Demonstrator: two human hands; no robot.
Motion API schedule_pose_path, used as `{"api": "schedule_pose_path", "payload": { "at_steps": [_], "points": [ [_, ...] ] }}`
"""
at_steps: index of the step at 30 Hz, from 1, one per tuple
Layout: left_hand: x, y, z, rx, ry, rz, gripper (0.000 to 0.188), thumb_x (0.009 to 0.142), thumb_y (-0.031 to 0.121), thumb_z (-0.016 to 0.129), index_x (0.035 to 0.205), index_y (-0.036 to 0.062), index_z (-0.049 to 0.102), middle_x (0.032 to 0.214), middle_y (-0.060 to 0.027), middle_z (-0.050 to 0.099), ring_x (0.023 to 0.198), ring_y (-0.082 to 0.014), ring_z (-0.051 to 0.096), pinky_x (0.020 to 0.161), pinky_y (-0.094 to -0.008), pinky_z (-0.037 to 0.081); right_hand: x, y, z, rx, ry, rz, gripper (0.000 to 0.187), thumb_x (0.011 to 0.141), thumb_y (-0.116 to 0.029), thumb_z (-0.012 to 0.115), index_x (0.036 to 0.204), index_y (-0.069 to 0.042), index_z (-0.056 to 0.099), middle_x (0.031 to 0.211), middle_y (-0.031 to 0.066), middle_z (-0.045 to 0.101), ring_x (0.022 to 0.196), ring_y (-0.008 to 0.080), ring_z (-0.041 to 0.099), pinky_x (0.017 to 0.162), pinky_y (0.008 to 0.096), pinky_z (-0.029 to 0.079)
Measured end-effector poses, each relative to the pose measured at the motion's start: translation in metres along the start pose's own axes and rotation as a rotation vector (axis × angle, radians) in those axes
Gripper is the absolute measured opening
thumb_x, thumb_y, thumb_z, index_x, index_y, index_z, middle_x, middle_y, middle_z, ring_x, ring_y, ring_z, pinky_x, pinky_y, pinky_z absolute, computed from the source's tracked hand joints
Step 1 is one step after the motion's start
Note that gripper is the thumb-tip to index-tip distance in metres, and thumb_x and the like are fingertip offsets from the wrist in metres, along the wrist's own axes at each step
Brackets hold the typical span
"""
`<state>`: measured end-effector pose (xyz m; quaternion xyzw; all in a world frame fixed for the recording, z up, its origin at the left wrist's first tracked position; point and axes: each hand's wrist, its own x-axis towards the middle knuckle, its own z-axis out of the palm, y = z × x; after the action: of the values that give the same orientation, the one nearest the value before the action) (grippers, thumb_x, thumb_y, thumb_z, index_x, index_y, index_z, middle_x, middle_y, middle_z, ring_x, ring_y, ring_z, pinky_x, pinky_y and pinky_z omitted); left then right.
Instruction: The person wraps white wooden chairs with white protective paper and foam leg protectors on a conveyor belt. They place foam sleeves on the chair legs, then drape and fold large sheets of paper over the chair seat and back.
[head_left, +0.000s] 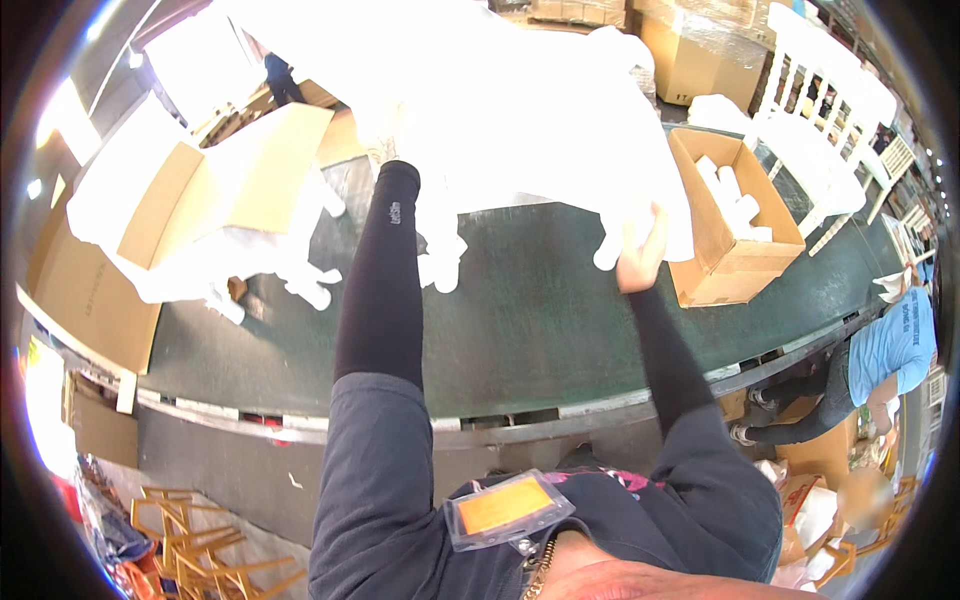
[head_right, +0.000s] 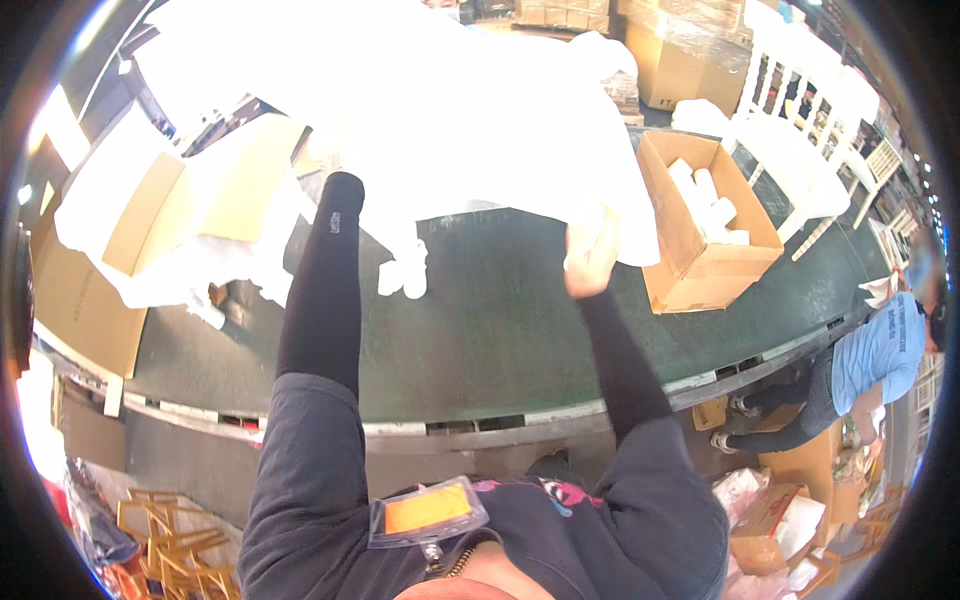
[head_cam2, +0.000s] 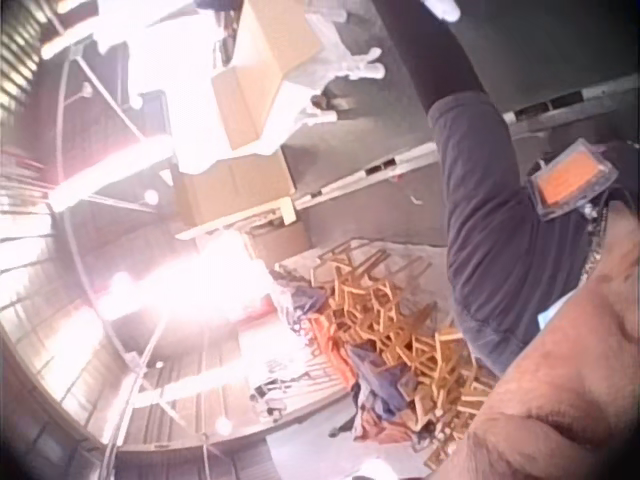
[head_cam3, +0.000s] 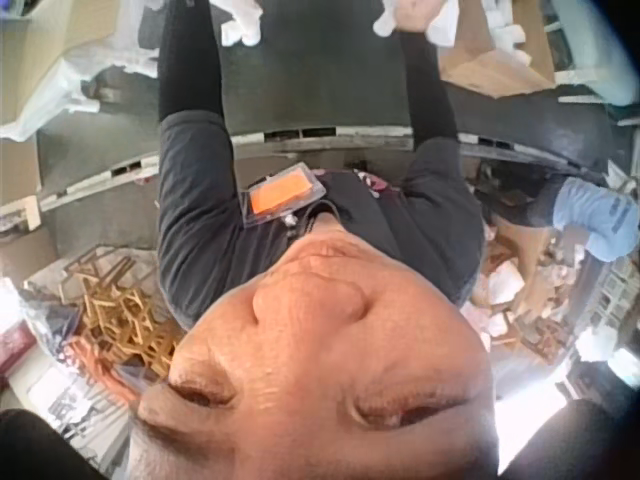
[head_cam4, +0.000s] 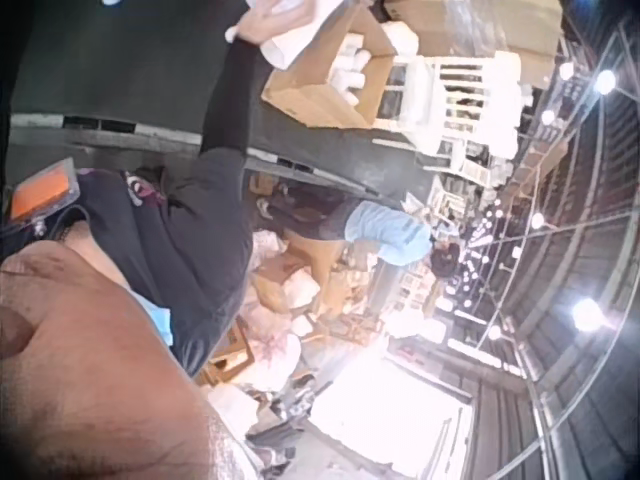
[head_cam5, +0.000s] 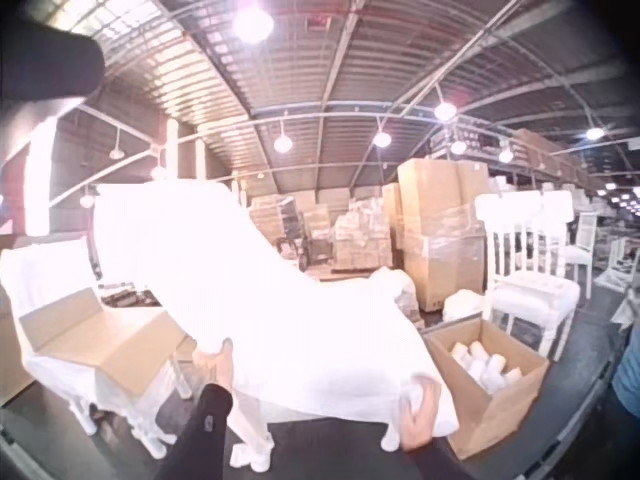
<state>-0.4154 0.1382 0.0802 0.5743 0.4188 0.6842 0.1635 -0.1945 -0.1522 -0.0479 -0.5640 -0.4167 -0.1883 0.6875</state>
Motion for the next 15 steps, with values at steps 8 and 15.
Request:
{"api": "schedule_pose_path", "payload": {
  "at_steps": [8, 15],
  "points": [
    [0.046, 0.014, 0.07, 0.03, -0.245, -0.216, 0.062, 0.073, 0.037, 0.079, 0.107, -0.0106, 0.061, 0.113, -0.0268, 0.062, 0.103, -0.0342, 0.063, 0.09, -0.0434, 0.049, -0.067, 0.04, 0.056, 0.751, -0.274, 1.146, 0.045, 0.096, -0.04, 0.06, 0.128, -0.009, 0.049, 0.119, 0.0094, 0.059, 0.104, 0.0225, 0.06, 0.085, 0.0404, 0.052],
    [0.091, 0.053, 0.029, -0.403, -0.467, -0.088, 0.075, 0.085, 0.056, 0.062, 0.139, 0.0068, 0.044, 0.144, -0.0093, 0.043, 0.122, -0.0202, 0.045, 0.091, -0.0448, 0.043, 0.053, 0.13, 0.128, 1.15, -0.066, 0.689, 0.048, 0.1, -0.04, 0.047, 0.138, -0.011, 0.044, 0.14, 0.0106, 0.049, 0.132, 0.0289, 0.043, 0.11, 0.0515, 0.034]
  ]
}}
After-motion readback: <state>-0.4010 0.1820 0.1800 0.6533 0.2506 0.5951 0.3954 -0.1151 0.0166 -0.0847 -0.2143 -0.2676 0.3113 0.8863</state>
